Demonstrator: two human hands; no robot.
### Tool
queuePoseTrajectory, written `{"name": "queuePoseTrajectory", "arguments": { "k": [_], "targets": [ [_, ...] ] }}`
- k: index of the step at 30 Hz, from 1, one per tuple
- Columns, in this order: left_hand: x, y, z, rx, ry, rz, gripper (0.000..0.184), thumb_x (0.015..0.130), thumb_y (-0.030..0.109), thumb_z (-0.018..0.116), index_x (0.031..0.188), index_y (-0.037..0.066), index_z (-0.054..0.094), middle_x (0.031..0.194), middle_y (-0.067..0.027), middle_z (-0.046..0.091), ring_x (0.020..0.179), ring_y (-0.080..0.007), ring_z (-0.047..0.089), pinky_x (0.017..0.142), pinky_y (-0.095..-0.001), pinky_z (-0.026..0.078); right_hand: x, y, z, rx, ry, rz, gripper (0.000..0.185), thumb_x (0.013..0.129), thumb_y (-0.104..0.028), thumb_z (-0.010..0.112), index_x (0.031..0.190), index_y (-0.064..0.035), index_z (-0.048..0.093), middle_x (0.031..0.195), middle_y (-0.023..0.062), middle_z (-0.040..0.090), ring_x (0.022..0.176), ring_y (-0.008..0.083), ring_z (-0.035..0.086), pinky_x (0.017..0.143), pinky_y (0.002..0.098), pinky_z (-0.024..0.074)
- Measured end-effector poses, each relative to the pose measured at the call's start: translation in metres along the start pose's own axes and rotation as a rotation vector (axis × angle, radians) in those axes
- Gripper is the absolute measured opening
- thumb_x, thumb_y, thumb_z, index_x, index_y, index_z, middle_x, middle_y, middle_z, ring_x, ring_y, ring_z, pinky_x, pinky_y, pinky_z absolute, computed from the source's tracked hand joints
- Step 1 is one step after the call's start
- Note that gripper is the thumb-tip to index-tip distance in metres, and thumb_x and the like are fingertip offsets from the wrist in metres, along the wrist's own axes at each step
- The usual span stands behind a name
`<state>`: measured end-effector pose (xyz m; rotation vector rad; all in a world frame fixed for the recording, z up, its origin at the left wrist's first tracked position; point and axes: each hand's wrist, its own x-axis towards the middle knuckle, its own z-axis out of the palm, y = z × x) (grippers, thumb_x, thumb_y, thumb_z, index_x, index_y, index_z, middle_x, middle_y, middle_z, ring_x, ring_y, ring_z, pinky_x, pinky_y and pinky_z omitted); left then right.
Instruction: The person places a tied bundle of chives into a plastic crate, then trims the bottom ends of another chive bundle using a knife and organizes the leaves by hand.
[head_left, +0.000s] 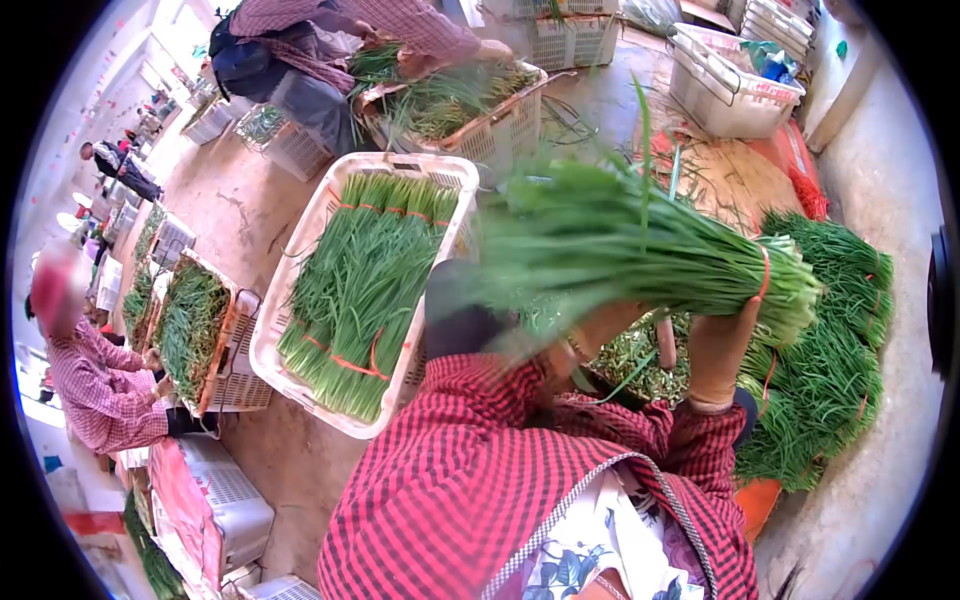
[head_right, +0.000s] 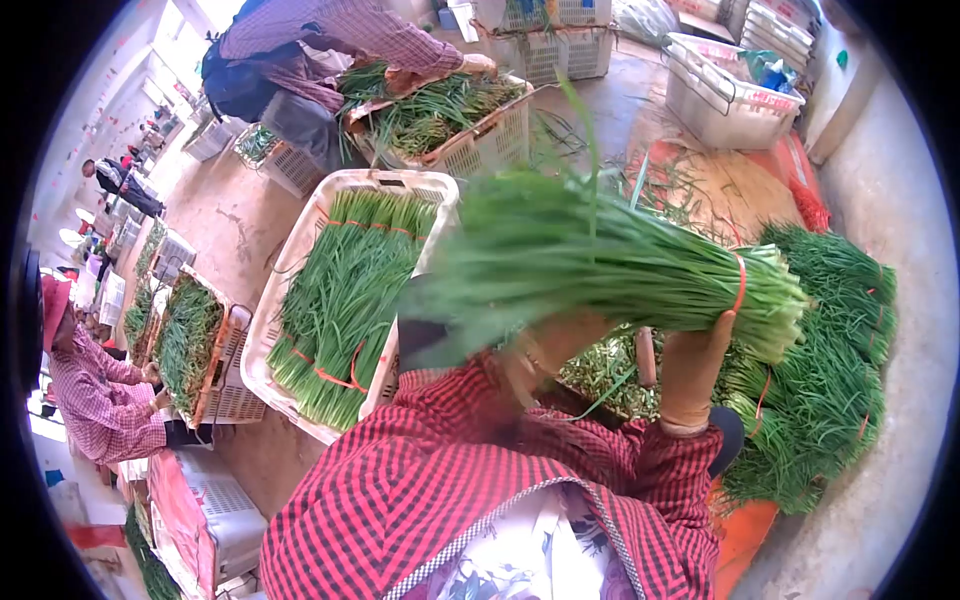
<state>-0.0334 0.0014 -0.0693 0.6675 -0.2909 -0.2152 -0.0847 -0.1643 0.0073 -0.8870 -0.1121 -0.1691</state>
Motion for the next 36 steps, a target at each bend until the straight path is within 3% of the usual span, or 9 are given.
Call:
{"name": "queuePoseTrajectory", "arguments": {
  "k": [5,9,11,16,21,22,24,32,36],
  "targets": [
    [-0.041,0.044,-0.053,-0.550,0.099,-0.057,0.044,0.096,0.031,0.047,0.132,0.006,0.049,0.132,-0.0111,0.056,0.118,-0.0277,0.054,0.104,-0.0413,0.042,0.011,-0.026,-0.025,-0.022,0.146,-0.073,0.063,0.097,-0.047,0.048,0.149,-0.0159,0.033,0.146,0.0062,0.043,0.132,0.0252,0.041,0.110,0.0421,0.0320],
    [-0.018,0.125,-0.075,-0.166,0.585,0.011,0.030,0.092,0.024,0.058,0.115,0.006,0.059,0.102,-0.0063,0.067,0.091,-0.0184,0.064,0.077,-0.0347,0.053,0.019,-0.045,-0.019,-0.018,0.204,-0.115,0.062,0.098,-0.048,0.044,0.146,-0.0083,0.037,0.144,0.0085,0.045,0.130,0.0253,0.043,0.108,0.0419,0.0344],
    [-0.017,0.148,-0.070,0.184,0.633,0.091,0.033,0.093,0.023,0.058,0.121,0.005,0.059,0.121,-0.0094,0.061,0.109,-0.0207,0.059,0.091,-0.0347,0.048,0.025,-0.046,-0.016,-0.016,0.229,-0.118,0.061,0.099,-0.047,0.042,0.144,-0.0064,0.039,0.142,0.0088,0.047,0.129,0.0255,0.045,0.108,0.0420,0.0345],
    [-0.001,0.151,-0.006,0.854,0.272,0.198,0.054,0.089,0.027,0.068,0.133,0.000,0.051,0.125,-0.0071,0.058,0.113,-0.0131,0.051,0.095,-0.0283,0.041,0.039,-0.029,0.038,-0.398,-0.072,-0.078,0.057,0.099,-0.043,0.042,0.140,-0.0045,0.045,0.133,0.0095,0.054,0.120,0.0224,0.052,0.104,0.0368,0.0385],
    [-0.001,0.111,0.029,1.216,0.038,0.132,0.092,0.080,0.033,0.078,0.148,-0.001,0.027,0.141,-0.0143,0.044,0.128,-0.0202,0.043,0.108,-0.0331,0.033,0.043,0.024,0.048,-0.251,-0.022,0.166,0.039,0.094,-0.027,0.056,0.125,-0.0030,0.055,0.115,0.0059,0.061,0.101,0.0165,0.059,0.090,0.0312,0.0467],
    [-0.002,0.104,0.034,0.720,-0.059,0.073,0.102,0.074,0.037,0.083,0.146,-0.006,0.026,0.138,-0.0196,0.045,0.128,-0.0243,0.044,0.108,-0.0347,0.034,0.044,0.031,0.053,-0.318,-0.031,0.136,0.035,0.092,-0.021,0.061,0.121,-0.0027,0.056,0.110,0.0038,0.062,0.097,0.0137,0.059,0.087,0.0279,0.0468],
    [-0.009,0.104,0.033,0.503,0.052,-0.001,0.104,0.073,0.030,0.084,0.148,-0.004,0.020,0.137,-0.0158,0.045,0.125,-0.0202,0.044,0.106,-0.0335,0.036,0.039,0.034,0.069,-0.250,-0.061,0.166,0.038,0.089,-0.015,0.064,0.123,-0.0021,0.055,0.111,0.0045,0.062,0.098,0.0132,0.058,0.087,0.0279,0.0472],
    [-0.009,0.114,-0.002,0.568,0.181,0.179,0.079,0.076,0.021,0.081,0.137,0.001,0.036,0.125,-0.0099,0.056,0.113,-0.0180,0.054,0.098,-0.0324,0.043,0.046,0.067,0.080,-0.601,-0.314,0.146,0.050,0.085,-0.018,0.073,0.128,-0.0013,0.052,0.116,0.0057,0.059,0.103,0.0135,0.055,0.088,0.0286,0.0465],
    [-0.033,0.130,-0.021,0.112,0.246,0.168,0.049,0.084,0.008,0.070,0.129,0.002,0.051,0.116,-0.0073,0.062,0.102,-0.0168,0.061,0.088,-0.0310,0.050,0.032,0.069,0.118,-0.860,-0.478,0.235,0.070,0.082,-0.012,0.073,0.140,-0.0008,0.035,0.123,0.0098,0.055,0.112,0.0180,0.053,0.094,0.0316,0.0455]
  ]
}}
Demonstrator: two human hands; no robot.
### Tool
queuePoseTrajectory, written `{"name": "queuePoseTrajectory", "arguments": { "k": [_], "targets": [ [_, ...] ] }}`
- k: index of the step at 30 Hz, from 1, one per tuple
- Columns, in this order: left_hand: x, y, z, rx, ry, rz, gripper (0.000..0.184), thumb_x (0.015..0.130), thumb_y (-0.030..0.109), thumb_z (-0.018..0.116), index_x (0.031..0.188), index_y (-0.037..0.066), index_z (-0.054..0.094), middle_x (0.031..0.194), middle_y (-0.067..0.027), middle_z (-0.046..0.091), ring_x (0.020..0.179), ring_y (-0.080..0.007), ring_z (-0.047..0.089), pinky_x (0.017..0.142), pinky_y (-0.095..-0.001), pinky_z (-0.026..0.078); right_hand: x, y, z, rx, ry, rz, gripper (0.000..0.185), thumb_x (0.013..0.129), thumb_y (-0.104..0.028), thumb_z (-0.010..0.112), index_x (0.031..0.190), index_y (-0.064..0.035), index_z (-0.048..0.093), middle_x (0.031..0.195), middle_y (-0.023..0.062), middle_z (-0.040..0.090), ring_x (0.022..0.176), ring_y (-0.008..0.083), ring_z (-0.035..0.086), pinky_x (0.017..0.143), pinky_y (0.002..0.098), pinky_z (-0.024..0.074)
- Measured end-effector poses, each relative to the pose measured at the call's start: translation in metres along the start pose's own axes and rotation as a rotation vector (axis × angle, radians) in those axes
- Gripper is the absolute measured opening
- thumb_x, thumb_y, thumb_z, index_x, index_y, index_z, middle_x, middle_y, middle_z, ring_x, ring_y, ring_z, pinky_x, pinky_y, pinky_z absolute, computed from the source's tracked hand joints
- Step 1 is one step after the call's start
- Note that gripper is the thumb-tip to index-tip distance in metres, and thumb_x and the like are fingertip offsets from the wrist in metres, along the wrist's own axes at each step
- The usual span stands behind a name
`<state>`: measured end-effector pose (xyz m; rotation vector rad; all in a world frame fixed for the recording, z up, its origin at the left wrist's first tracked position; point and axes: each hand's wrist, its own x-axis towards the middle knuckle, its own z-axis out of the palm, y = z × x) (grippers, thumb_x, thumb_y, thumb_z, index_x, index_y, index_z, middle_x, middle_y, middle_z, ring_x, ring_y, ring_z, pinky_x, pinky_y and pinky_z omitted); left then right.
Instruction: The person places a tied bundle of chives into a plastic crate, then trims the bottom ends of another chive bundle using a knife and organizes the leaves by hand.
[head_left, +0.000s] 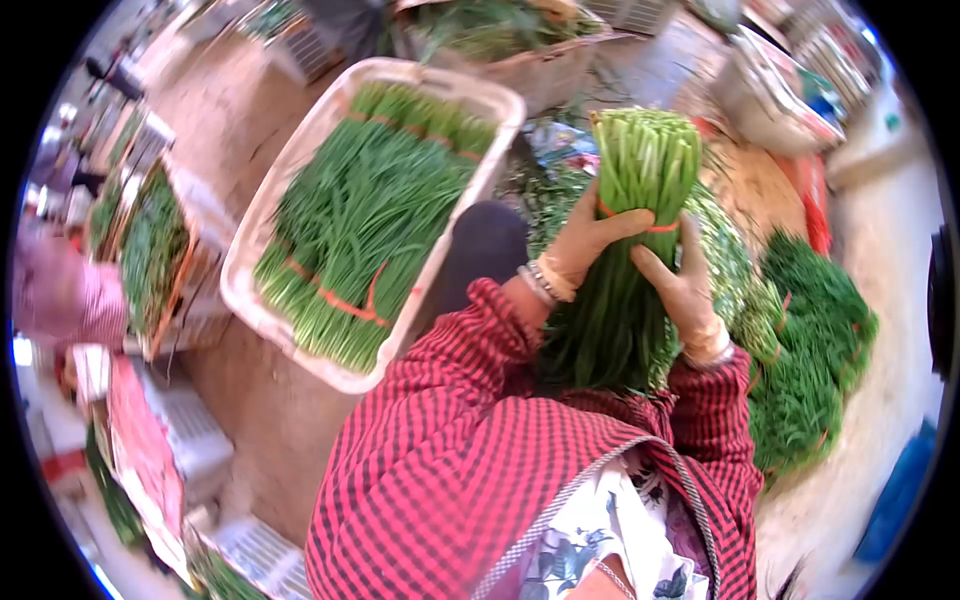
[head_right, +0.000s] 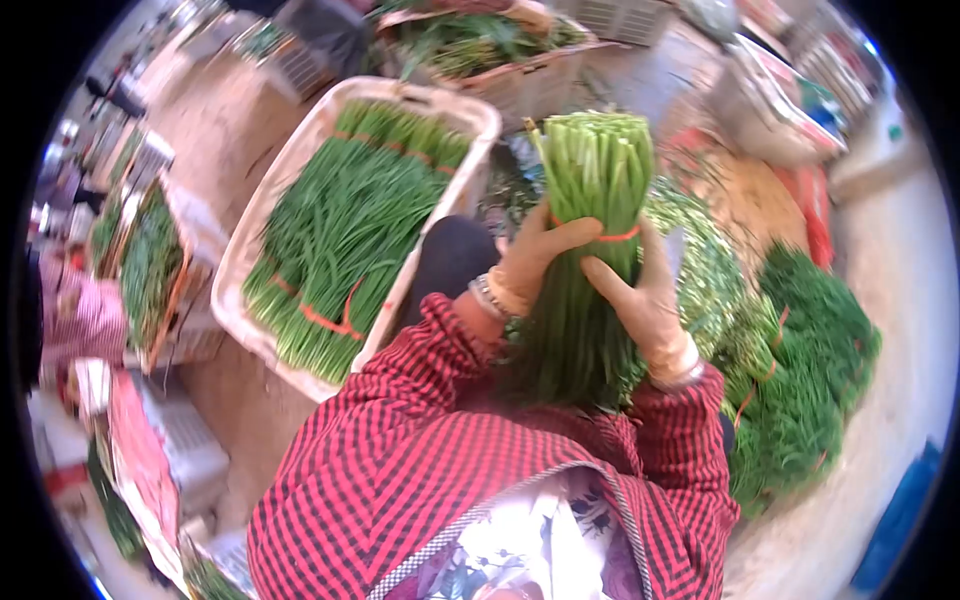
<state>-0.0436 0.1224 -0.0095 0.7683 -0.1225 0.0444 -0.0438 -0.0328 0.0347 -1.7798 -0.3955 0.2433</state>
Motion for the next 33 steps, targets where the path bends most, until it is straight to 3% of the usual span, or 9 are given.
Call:
{"name": "queuePoseTrajectory", "arguments": {
  "k": [3,6,10,12,16,22,24,27,33],
  "targets": [
    [-0.011,0.007,-0.016,-0.308,-0.012,-0.065,0.044,0.091,0.027,0.063,0.128,0.005,0.054,0.119,-0.0069,0.062,0.103,-0.0185,0.062,0.090,-0.0337,0.051,-0.007,0.004,0.014,0.054,-0.158,-0.024,0.090,0.079,-0.012,0.076,0.148,-0.0021,0.018,0.136,0.0129,0.045,0.122,0.0225,0.048,0.101,0.0345,0.0412],
    [-0.015,0.015,-0.031,-0.550,0.043,-0.117,0.042,0.089,0.029,0.066,0.122,0.005,0.056,0.109,-0.0055,0.065,0.091,-0.0158,0.065,0.081,-0.0313,0.054,-0.015,0.008,0.025,0.221,-0.268,0.143,0.090,0.079,-0.014,0.076,0.148,-0.0018,0.020,0.136,0.0130,0.046,0.122,0.0226,0.048,0.102,0.0347,0.0406],
    [-0.021,0.015,-0.050,-0.563,0.102,-0.168,0.045,0.090,0.037,0.063,0.120,0.004,0.058,0.104,-0.0057,0.067,0.086,-0.0159,0.066,0.079,-0.0311,0.055,-0.009,0.026,0.035,0.296,-0.255,0.398,0.067,0.081,-0.011,0.072,0.139,0.0009,0.039,0.122,0.0095,0.058,0.108,0.0176,0.057,0.094,0.0309,0.0459],
    [-0.028,0.023,-0.054,-0.529,0.083,-0.175,0.047,0.091,0.038,0.062,0.122,0.003,0.057,0.108,-0.0063,0.066,0.091,-0.0164,0.065,0.081,-0.0312,0.054,-0.004,0.021,0.040,0.312,-0.218,0.357,0.059,0.080,-0.009,0.071,0.133,0.0018,0.046,0.116,0.0076,0.062,0.100,0.0154,0.060,0.090,0.0292,0.0480],
    [-0.036,0.037,-0.073,-0.230,0.078,0.032,0.048,0.098,0.034,0.053,0.133,0.001,0.050,0.128,-0.0097,0.057,0.117,-0.0170,0.053,0.105,-0.0330,0.038,0.004,0.017,0.041,0.173,-0.192,0.216,0.059,0.079,-0.009,0.074,0.130,0.0027,0.047,0.112,0.0074,0.063,0.100,0.0148,0.060,0.089,0.0293,0.0484],
    [-0.077,0.067,-0.098,0.469,0.274,0.043,0.034,0.092,0.008,0.057,0.126,0.002,0.056,0.115,-0.0073,0.065,0.103,-0.0210,0.063,0.093,-0.0343,0.048,0.021,0.006,0.026,-0.328,-0.141,-0.046,0.071,0.072,-0.020,0.080,0.132,-0.0004,0.046,0.112,0.0141,0.065,0.101,0.0214,0.065,0.089,0.0324,0.0496],
    [-0.086,0.088,-0.081,1.419,0.282,0.658,0.033,0.083,-0.001,0.062,0.115,0.004,0.063,0.093,-0.0076,0.068,0.087,-0.0261,0.067,0.083,-0.0333,0.053,0.024,-0.003,0.024,-0.405,-0.116,-0.077,0.074,0.069,-0.024,0.081,0.132,-0.0025,0.048,0.114,0.0182,0.064,0.103,0.0277,0.065,0.089,0.0348,0.0504],
    [-0.086,0.126,-0.047,1.764,0.059,0.612,0.051,0.074,0.017,0.072,0.123,0.008,0.058,0.105,-0.0080,0.061,0.107,-0.0297,0.058,0.095,-0.0434,0.044,0.028,-0.023,0.028,-0.849,-0.080,-0.379,0.074,0.065,-0.026,0.081,0.129,-0.0030,0.052,0.112,0.0196,0.064,0.101,0.0343,0.064,0.086,0.0388,0.0518],
    [-0.081,0.164,-0.023,2.175,-0.186,0.452,0.080,0.067,0.039,0.078,0.134,0.007,0.048,0.118,-0.0084,0.052,0.124,-0.0292,0.045,0.108,-0.0482,0.031,0.037,-0.049,0.043,-1.062,-0.237,-0.496,0.074,0.064,-0.028,0.080,0.128,-0.0046,0.050,0.102,0.0153,0.063,0.090,0.0335,0.064,0.075,0.0408,0.0519]
  ]
}}
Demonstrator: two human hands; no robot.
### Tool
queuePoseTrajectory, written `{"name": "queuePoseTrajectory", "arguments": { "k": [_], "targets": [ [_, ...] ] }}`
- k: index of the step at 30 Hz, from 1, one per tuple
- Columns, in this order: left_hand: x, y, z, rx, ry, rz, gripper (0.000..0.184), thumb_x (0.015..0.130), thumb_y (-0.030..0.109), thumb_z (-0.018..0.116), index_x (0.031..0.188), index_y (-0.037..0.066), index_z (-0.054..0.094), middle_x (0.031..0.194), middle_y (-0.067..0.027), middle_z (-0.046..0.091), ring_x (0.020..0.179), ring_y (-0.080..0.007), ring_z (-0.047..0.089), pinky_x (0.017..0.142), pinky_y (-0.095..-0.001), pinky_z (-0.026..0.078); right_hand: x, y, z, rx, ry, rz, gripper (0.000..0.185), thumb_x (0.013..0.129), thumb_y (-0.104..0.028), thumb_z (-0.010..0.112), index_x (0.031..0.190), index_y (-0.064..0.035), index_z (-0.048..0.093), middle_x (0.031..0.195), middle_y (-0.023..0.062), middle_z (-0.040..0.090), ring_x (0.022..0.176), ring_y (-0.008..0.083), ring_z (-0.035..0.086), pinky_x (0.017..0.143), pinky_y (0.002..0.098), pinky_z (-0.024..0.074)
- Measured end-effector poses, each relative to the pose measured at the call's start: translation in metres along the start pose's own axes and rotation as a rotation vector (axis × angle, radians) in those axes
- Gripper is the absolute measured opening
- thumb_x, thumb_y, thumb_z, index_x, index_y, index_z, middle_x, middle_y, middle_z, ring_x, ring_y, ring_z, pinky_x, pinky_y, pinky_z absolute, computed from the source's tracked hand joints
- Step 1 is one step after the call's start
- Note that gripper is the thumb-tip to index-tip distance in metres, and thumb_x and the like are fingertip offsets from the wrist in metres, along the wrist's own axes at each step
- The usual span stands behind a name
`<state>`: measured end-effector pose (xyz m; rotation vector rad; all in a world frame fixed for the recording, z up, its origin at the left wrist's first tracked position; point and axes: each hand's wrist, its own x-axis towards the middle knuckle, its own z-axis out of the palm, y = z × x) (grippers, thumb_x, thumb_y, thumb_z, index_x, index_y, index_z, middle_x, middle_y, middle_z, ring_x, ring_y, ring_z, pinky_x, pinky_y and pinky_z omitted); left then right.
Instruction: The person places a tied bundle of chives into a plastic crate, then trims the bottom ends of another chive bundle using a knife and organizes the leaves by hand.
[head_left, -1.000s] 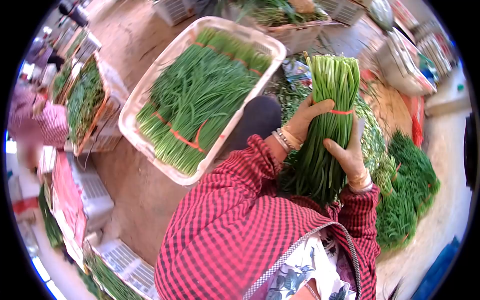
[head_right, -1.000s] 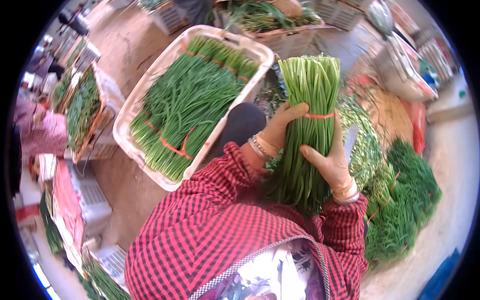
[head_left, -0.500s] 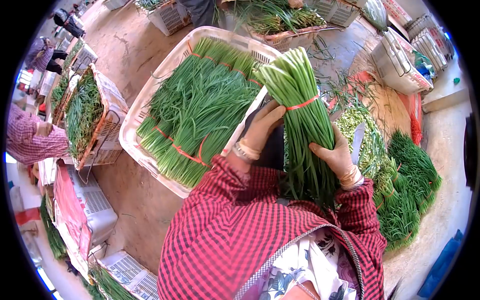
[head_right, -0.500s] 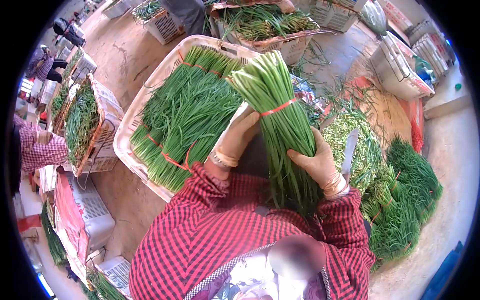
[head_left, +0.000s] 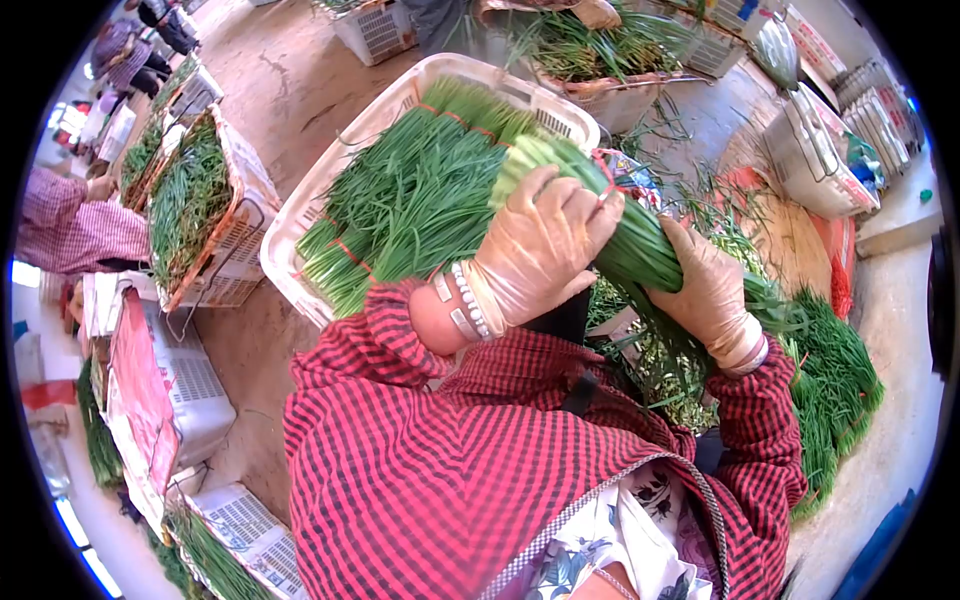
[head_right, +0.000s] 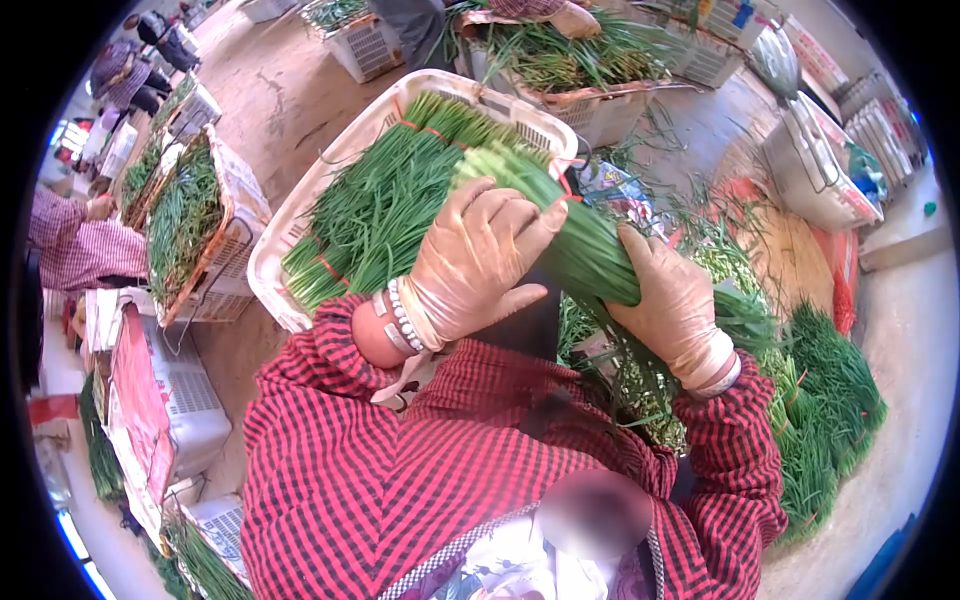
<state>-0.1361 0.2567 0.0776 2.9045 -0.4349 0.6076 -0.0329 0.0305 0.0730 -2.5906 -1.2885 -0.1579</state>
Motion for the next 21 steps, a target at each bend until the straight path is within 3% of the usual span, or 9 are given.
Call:
{"name": "queuePoseTrajectory", "arguments": {
  "k": [2,6,7,9,10,13,15,17,21],
  "targets": [
    [0.002,-0.003,-0.015,-0.021,-0.160,0.019,0.094,0.065,0.044,0.078,0.140,0.003,0.040,0.124,-0.0138,0.051,0.127,-0.0323,0.043,0.114,-0.0470,0.025,0.010,-0.011,-0.006,-0.075,-0.083,-0.088,0.076,0.063,-0.028,0.080,0.127,-0.0065,0.047,0.092,0.0111,0.059,0.084,0.0311,0.062,0.070,0.0417,0.0501],
    [-0.006,-0.022,0.023,0.026,-0.108,0.089,0.106,0.059,0.050,0.080,0.139,-0.004,0.036,0.140,-0.0234,0.042,0.129,-0.0379,0.042,0.114,-0.0478,0.025,0.029,-0.045,-0.003,-0.121,-0.157,-0.271,0.068,0.064,-0.026,0.080,0.122,-0.0083,0.049,0.091,0.0096,0.059,0.087,0.0281,0.062,0.072,0.0400,0.0496],
    [-0.013,-0.032,0.035,-0.175,-0.098,0.101,0.104,0.059,0.046,0.081,0.138,-0.004,0.037,0.128,-0.0241,0.052,0.116,-0.0368,0.054,0.106,-0.0459,0.037,0.033,-0.047,0.000,-0.112,-0.169,-0.285,0.068,0.064,-0.026,0.080,0.122,-0.0083,0.049,0.091,0.0096,0.059,0.087,0.0281,0.062,0.072,0.0400,0.0496],
    [-0.014,-0.044,0.025,-0.426,-0.441,-0.116,0.097,0.060,0.043,0.080,0.137,0.001,0.040,0.110,-0.0228,0.062,0.098,-0.0359,0.064,0.092,-0.0452,0.048,0.043,-0.054,0.011,-0.122,-0.194,-0.338,0.068,0.063,-0.025,0.079,0.122,-0.0077,0.049,0.091,0.0092,0.058,0.090,0.0283,0.061,0.074,0.0395,0.0496],
    [-0.022,-0.051,0.027,-0.346,-0.307,-0.107,0.086,0.063,0.042,0.078,0.135,0.008,0.044,0.096,-0.0194,0.066,0.087,-0.0351,0.066,0.081,-0.0443,0.052,0.048,-0.057,0.015,-0.131,-0.181,-0.327,0.072,0.062,-0.023,0.079,0.125,-0.0073,0.048,0.098,0.0089,0.058,0.096,0.0288,0.059,0.081,0.0407,0.0481],
    [-0.030,-0.080,0.004,-0.203,-0.250,-0.255,0.082,0.065,0.043,0.077,0.135,0.013,0.047,0.105,-0.0182,0.067,0.093,-0.0323,0.067,0.086,-0.0413,0.052,0.062,-0.052,-0.005,-0.102,0.117,-0.377,0.072,0.066,-0.015,0.076,0.132,-0.0063,0.048,0.120,0.0155,0.057,0.114,0.0331,0.053,0.103,0.0426,0.0385],
    [-0.035,-0.120,-0.012,-0.185,-0.223,-0.362,0.086,0.066,0.045,0.076,0.139,0.013,0.045,0.111,-0.0193,0.066,0.097,-0.0304,0.067,0.090,-0.0402,0.051,0.058,-0.038,-0.019,-0.052,0.221,-0.289,0.064,0.069,-0.007,0.073,0.130,-0.0049,0.052,0.127,0.0171,0.055,0.120,0.0339,0.051,0.106,0.0423,0.0369],
    [-0.038,-0.148,-0.048,-0.260,-0.303,-0.631,0.081,0.068,0.049,0.073,0.135,0.013,0.046,0.103,-0.0138,0.069,0.091,-0.0287,0.068,0.078,-0.0386,0.053,0.040,-0.012,-0.017,-0.044,0.260,-0.186,0.056,0.075,-0.003,0.070,0.129,-0.0038,0.054,0.130,0.0175,0.053,0.123,0.0337,0.050,0.105,0.0413,0.0387],
    [-0.082,-0.222,-0.059,0.044,0.018,-0.775,0.092,0.067,0.047,0.078,0.143,0.012,0.040,0.109,-0.0195,0.067,0.103,-0.0311,0.065,0.093,-0.0368,0.049,-0.013,0.062,0.014,0.104,0.039,0.002,0.052,0.079,-0.001,0.068,0.128,-0.0025,0.052,0.130,0.0174,0.054,0.121,0.0336,0.051,0.103,0.0384,0.0406]
  ]
}}
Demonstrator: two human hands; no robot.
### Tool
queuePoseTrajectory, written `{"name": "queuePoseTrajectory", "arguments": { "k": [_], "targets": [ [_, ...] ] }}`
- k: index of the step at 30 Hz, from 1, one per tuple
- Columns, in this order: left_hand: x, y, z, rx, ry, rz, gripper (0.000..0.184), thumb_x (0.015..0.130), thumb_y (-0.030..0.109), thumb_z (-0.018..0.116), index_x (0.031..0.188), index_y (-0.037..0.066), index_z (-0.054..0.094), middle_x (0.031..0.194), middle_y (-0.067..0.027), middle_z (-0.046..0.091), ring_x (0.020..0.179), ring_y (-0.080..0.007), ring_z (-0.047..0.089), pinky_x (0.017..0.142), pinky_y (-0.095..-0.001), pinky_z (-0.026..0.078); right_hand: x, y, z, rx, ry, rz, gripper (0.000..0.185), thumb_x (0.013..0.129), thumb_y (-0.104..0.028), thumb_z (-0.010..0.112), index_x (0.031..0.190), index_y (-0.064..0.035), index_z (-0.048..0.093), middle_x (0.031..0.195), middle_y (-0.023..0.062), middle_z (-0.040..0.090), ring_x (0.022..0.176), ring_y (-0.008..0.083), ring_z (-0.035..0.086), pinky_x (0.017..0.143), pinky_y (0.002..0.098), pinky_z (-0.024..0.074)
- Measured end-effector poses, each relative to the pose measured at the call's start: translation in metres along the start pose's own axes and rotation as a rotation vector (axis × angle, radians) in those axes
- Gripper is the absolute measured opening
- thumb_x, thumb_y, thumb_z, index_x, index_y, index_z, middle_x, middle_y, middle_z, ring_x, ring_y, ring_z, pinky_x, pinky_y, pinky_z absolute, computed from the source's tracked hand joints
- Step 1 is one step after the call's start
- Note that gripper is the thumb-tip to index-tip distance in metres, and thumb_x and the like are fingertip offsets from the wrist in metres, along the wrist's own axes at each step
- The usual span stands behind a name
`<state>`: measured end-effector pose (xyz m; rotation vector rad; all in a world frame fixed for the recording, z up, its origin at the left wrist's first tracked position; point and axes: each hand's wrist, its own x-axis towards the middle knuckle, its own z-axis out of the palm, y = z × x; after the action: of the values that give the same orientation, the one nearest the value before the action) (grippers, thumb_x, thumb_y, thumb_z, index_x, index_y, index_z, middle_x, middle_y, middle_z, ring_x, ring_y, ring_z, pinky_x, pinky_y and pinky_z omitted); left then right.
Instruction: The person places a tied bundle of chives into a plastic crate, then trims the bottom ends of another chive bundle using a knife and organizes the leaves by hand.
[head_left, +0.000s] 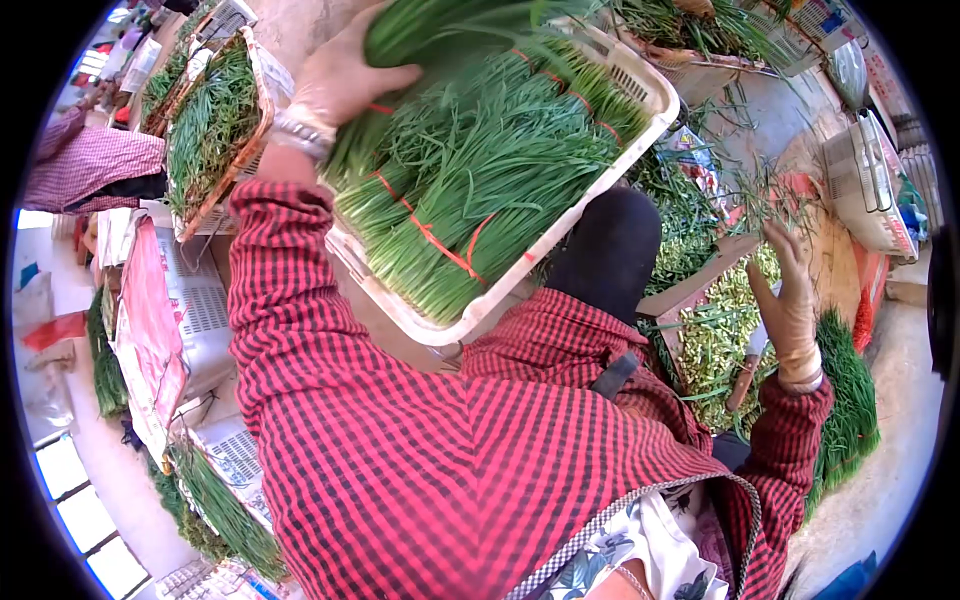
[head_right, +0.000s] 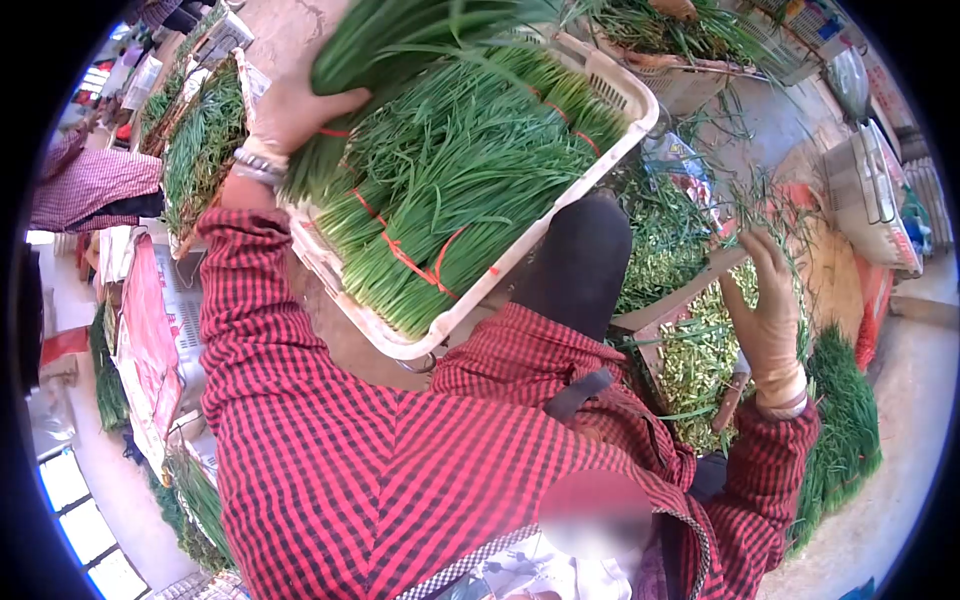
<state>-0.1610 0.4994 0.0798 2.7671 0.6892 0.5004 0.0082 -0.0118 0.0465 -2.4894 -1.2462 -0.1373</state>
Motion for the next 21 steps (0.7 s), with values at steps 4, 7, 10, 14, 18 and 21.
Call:
{"name": "queuePoseTrajectory", "arguments": {
  "k": [4,7,10,14,18,21],
  "targets": [
    [-0.021,-0.073,0.046,-0.320,-0.188,-0.144,0.091,0.066,0.043,0.077,0.141,0.008,0.040,0.111,-0.0196,0.066,0.093,-0.0327,0.068,0.085,-0.0376,0.052,-0.043,0.019,0.026,0.252,-0.085,0.181,0.047,0.080,-0.001,0.068,0.125,-0.0029,0.054,0.124,0.0143,0.056,0.118,0.0288,0.054,0.101,0.0362,0.0414],
    [-0.075,-0.093,0.124,-0.217,-0.546,-0.264,0.095,0.065,0.043,0.078,0.141,0.003,0.038,0.118,-0.0220,0.063,0.103,-0.0323,0.065,0.094,-0.0379,0.048,-0.049,0.014,0.034,0.245,-0.132,0.228,0.044,0.081,-0.004,0.068,0.123,-0.0017,0.055,0.120,0.0148,0.059,0.113,0.0299,0.057,0.098,0.0359,0.0434],
    [-0.071,-0.097,0.147,0.007,-0.713,-0.318,0.097,0.064,0.046,0.078,0.141,0.002,0.038,0.122,-0.0221,0.061,0.110,-0.0318,0.061,0.098,-0.0379,0.045,-0.047,0.008,0.037,0.216,-0.222,0.256,0.042,0.082,-0.008,0.069,0.122,-0.0020,0.056,0.115,0.0161,0.061,0.109,0.0317,0.059,0.095,0.0367,0.0449],
    [-0.080,-0.098,0.147,-0.021,-0.699,-0.350,0.099,0.063,0.052,0.079,0.140,0.003,0.040,0.123,-0.0209,0.061,0.114,-0.0327,0.060,0.101,-0.0388,0.043,-0.048,0.013,0.047,0.275,-0.243,0.236,0.041,0.083,-0.015,0.069,0.121,-0.0024,0.058,0.113,0.0172,0.063,0.107,0.0326,0.061,0.091,0.0381,0.0474],
    [-0.089,-0.075,0.140,0.142,-0.644,-0.387,0.098,0.064,0.059,0.075,0.140,0.007,0.042,0.118,-0.0179,0.065,0.109,-0.0331,0.062,0.096,-0.0406,0.046,-0.048,0.007,0.053,0.282,-0.359,0.268,0.041,0.084,-0.017,0.067,0.121,-0.0008,0.058,0.112,0.0179,0.063,0.105,0.0338,0.062,0.090,0.0378,0.0486],
    [-0.109,-0.062,0.129,-0.011,-0.572,-0.320,0.094,0.064,0.060,0.074,0.138,0.009,0.046,0.117,-0.0176,0.065,0.109,-0.0331,0.062,0.094,-0.0403,0.046,-0.056,0.014,0.059,0.366,-0.355,0.292,0.042,0.083,-0.016,0.068,0.121,-0.0003,0.059,0.113,0.0187,0.064,0.106,0.0332,0.062,0.090,0.0371,0.0489]
  ]
}}
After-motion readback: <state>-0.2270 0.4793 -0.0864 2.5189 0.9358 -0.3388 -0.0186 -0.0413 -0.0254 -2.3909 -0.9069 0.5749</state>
